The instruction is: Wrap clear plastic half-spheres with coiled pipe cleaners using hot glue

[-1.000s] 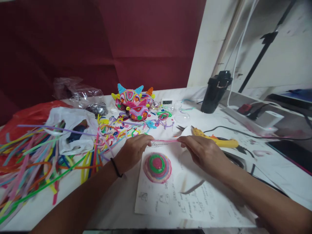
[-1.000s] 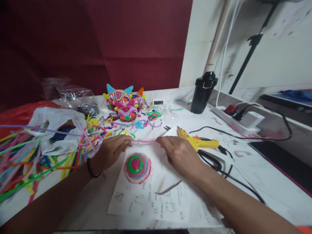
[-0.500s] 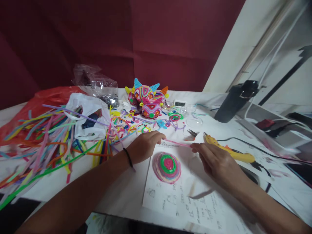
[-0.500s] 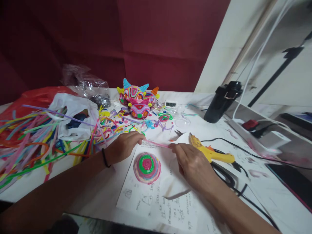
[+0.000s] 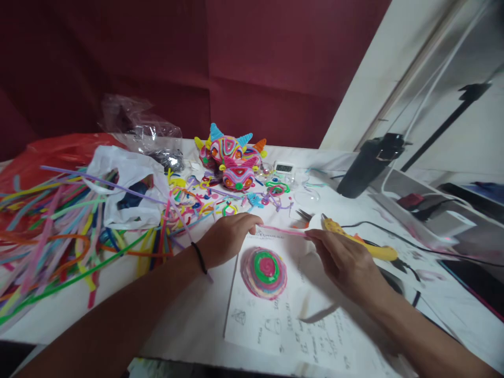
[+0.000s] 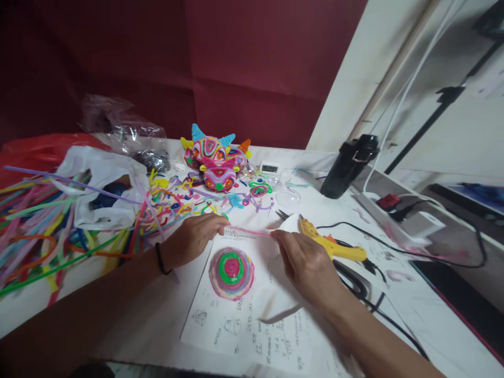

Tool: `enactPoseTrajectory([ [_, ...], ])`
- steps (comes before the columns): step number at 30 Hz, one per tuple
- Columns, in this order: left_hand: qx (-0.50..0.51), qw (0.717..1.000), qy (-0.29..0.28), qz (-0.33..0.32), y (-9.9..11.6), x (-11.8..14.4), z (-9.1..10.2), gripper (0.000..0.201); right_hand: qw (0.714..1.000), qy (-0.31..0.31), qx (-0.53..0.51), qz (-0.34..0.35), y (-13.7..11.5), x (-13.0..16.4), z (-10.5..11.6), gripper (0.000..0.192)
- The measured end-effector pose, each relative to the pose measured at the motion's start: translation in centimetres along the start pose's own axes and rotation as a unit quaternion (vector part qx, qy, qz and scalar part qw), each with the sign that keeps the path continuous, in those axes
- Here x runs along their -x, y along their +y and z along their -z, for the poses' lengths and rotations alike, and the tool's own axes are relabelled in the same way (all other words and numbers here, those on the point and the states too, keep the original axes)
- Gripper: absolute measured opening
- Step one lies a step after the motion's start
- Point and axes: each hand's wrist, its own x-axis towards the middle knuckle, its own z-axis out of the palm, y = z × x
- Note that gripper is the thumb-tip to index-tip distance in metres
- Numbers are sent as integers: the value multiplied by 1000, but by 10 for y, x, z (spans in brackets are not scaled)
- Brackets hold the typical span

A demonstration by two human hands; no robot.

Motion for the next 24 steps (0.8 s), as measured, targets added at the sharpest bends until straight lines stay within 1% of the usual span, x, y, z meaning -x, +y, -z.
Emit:
enactPoseTrajectory([
  [4, 37, 999, 20, 8, 2, -2, 1, 20, 999, 31, -33, -26, -4, -5, 7, 12],
  [11, 53, 997, 15, 46, 3, -5, 6, 19, 992, 50, -93, -65, -9, -15, 15, 12],
  [13, 63, 996, 5, 58, 4, -6, 6, 19, 991, 57, -103, -71, -8, -16, 17, 14],
  [18, 60, 995, -15, 73, 8, -7, 4, 17, 988, 57, -113, -86, -2, -12, 18, 15],
  [24, 43, 994, -10, 100, 9, -7, 5, 16, 987, 56, -127, -87, 2, -7, 13, 14],
])
